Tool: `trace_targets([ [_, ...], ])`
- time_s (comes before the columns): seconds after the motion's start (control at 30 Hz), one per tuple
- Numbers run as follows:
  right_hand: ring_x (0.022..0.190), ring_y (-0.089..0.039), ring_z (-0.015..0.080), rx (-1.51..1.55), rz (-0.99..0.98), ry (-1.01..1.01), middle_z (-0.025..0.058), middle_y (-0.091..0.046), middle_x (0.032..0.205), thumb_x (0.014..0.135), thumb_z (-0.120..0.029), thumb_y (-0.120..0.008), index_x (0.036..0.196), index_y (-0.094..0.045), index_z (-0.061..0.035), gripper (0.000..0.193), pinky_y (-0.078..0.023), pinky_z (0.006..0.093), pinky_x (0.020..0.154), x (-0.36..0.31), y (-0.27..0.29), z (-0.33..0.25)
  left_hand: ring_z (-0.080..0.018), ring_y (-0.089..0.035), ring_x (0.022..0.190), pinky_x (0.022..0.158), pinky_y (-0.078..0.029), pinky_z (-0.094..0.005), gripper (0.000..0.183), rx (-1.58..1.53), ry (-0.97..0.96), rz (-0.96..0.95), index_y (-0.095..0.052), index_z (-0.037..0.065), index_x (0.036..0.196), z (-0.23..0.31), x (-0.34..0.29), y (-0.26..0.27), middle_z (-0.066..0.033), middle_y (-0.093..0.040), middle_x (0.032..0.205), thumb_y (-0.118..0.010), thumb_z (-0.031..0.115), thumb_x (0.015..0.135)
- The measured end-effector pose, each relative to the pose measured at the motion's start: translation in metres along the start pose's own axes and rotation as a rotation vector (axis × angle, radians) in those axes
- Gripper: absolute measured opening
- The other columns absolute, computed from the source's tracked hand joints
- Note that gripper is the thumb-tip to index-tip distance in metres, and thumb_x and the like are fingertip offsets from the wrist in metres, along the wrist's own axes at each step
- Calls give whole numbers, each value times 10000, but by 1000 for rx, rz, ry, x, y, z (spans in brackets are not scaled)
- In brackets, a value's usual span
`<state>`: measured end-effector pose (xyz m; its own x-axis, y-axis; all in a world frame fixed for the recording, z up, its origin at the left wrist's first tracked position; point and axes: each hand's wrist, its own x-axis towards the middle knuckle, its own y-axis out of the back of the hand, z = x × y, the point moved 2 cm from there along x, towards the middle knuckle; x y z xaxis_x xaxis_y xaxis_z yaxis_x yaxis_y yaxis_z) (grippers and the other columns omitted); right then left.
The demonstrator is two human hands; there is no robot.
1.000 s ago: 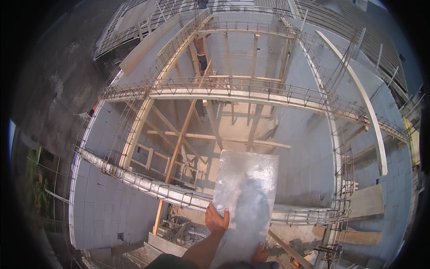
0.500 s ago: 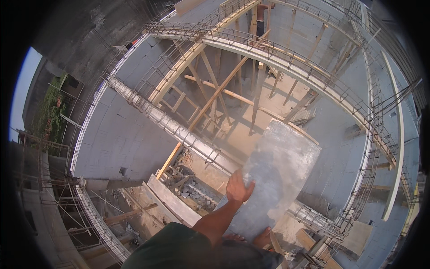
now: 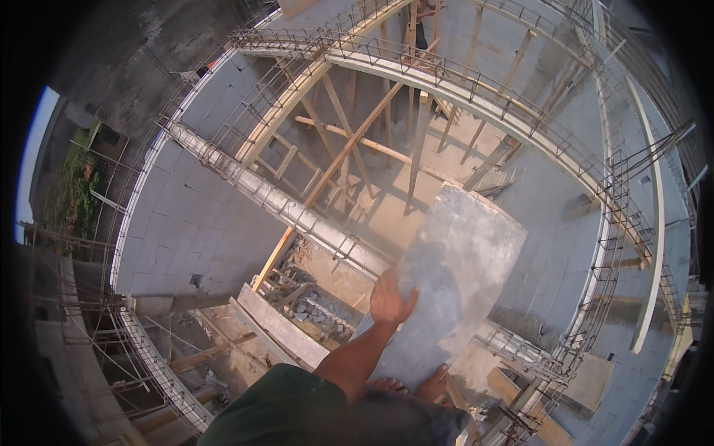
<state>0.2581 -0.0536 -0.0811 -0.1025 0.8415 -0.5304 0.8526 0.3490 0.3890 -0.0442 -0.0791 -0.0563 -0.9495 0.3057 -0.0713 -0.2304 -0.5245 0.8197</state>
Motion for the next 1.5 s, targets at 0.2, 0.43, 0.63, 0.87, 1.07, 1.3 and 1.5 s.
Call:
trace_targets([
  [0.2,1102,-712,411,1,7,48,331,-737,1245,1179,-611,-467,1344,-670,172,826,-551,513,967,-1,-4,-5,-483,-598,1310,1091,-514,-557,934,5,-60,58,-423,-25,1640,2,2,2,-285,-593,1476,-806,484,957],
  [0.43,1141,-708,427,-29,47,-48,338,-725,1284,1176,-582,-494,1406,-647,151,784,-545,521,995,7,-1,9,-453,-580,1358,1150,-475,-549,912,-30,20,1,-476,20,1629,8,4,1,-247,-596,1492,-813,501,931],
  [0.63,1067,-724,461,-50,96,-31,342,-749,1188,1166,-562,-491,1303,-702,137,743,-544,540,945,11,1,16,-436,-582,1321,1129,-487,-550,965,71,50,-22,-443,18,1646,11,3,-1,-234,-596,1464,-786,561,925],
  [0.87,1013,-713,539,-133,110,50,366,-748,1087,1142,-576,-507,1232,-738,121,740,-537,598,894,19,4,38,-436,-586,1303,1116,-493,-546,970,114,-2,17,-436,-4,1648,9,-1,-5,-239,-600,1417,-737,602,953],
  [1.07,970,-735,520,-222,189,21,356,-765,1043,1126,-591,-531,1171,-769,116,748,-558,589,859,20,3,47,-437,-587,1309,1118,-491,-546,974,124,2,7,-438,-6,1646,12,0,-3,-240,-592,1437,-732,620,961],
  [1.3,957,-751,491,-96,140,84,349,-774,1040,1129,-596,-531,1164,-774,116,753,-574,562,847,12,3,13,-453,-588,1302,1106,-492,-556,963,121,-37,58,-448,-14,1638,11,-5,-4,-248,-599,1435,-736,612,964],
  [1.5,952,-755,481,-106,144,102,344,-778,1037,1133,-596,-527,1174,-774,115,754,-579,550,844,-2,7,-6,-458,-589,1300,1106,-492,-561,956,110,-28,40,-453,-17,1635,10,-5,-4,-252,-601,1433,-729,612,970],
])
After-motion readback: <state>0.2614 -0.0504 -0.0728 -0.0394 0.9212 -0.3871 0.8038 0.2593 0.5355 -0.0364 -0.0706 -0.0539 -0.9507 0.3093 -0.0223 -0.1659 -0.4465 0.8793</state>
